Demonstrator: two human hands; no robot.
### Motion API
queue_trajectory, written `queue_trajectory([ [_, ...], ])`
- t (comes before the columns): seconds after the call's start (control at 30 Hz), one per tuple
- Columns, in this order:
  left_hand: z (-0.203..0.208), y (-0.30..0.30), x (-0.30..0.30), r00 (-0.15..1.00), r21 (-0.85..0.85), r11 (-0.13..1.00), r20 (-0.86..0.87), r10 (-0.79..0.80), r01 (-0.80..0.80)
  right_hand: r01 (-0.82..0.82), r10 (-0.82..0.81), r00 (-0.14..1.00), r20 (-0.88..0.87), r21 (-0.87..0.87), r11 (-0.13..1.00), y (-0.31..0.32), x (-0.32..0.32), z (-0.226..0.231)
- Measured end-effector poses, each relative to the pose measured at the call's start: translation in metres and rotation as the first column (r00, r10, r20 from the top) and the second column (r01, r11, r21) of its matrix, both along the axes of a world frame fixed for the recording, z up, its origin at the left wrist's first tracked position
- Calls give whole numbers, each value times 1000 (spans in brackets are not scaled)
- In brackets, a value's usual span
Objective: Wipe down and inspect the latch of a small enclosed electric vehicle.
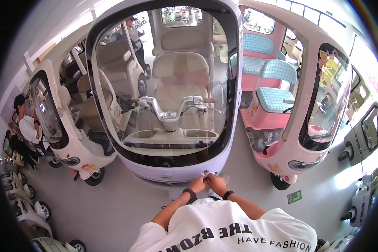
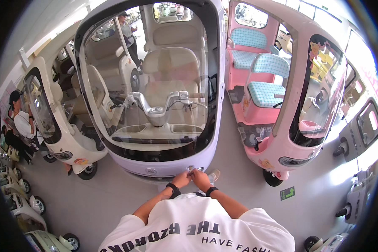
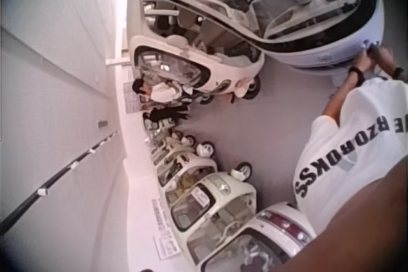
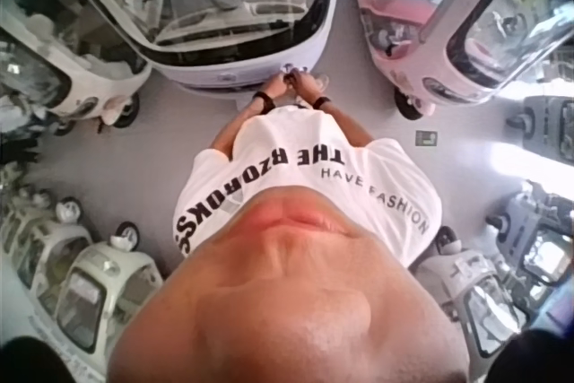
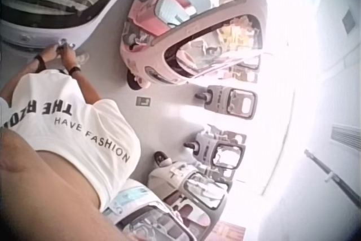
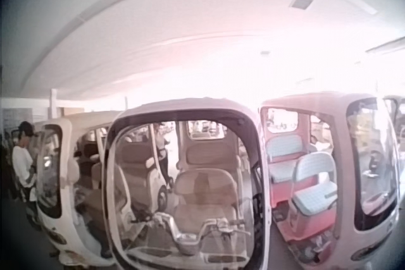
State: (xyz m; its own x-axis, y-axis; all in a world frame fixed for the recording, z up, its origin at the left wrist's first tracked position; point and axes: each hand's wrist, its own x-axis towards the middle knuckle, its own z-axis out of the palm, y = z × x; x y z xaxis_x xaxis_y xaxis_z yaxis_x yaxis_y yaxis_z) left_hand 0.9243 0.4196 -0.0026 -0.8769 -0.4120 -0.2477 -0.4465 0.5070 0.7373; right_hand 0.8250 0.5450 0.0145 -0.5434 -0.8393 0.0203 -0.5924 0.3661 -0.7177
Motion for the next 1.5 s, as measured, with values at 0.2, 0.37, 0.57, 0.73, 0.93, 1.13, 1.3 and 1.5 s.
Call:
queue_trajectory([
  [0.2,-8,1,2,999,-26,998,-4,50,-50,-24,23,999,26,30,999,-8,2,1],
  [0.37,-17,5,2,994,-64,994,-58,90,-93,-3,3,1000,12,-17,1000,-5,3,-3],
  [0.57,-19,3,3,996,-64,995,-61,68,-72,5,-4,1000,13,-20,1000,-8,0,-13],
  [0.73,-17,1,1,997,-56,997,-51,55,-58,-16,15,1000,-7,-38,999,-8,-5,-17],
  [0.93,-7,5,4,999,-35,998,-21,46,-47,-77,75,993,95,12,997,-9,-16,-14],
  [1.13,-5,6,5,999,-26,999,6,48,-48,-96,109,973,204,-72,993,0,-15,-7],
  [1.3,1,3,2,1000,1,1000,0,24,-24,-56,61,990,130,-39,998,0,-20,-7],
  [1.5,-14,-2,2,999,33,999,-30,29,-28,-73,72,993,92,11,997,-6,-18,0],
])
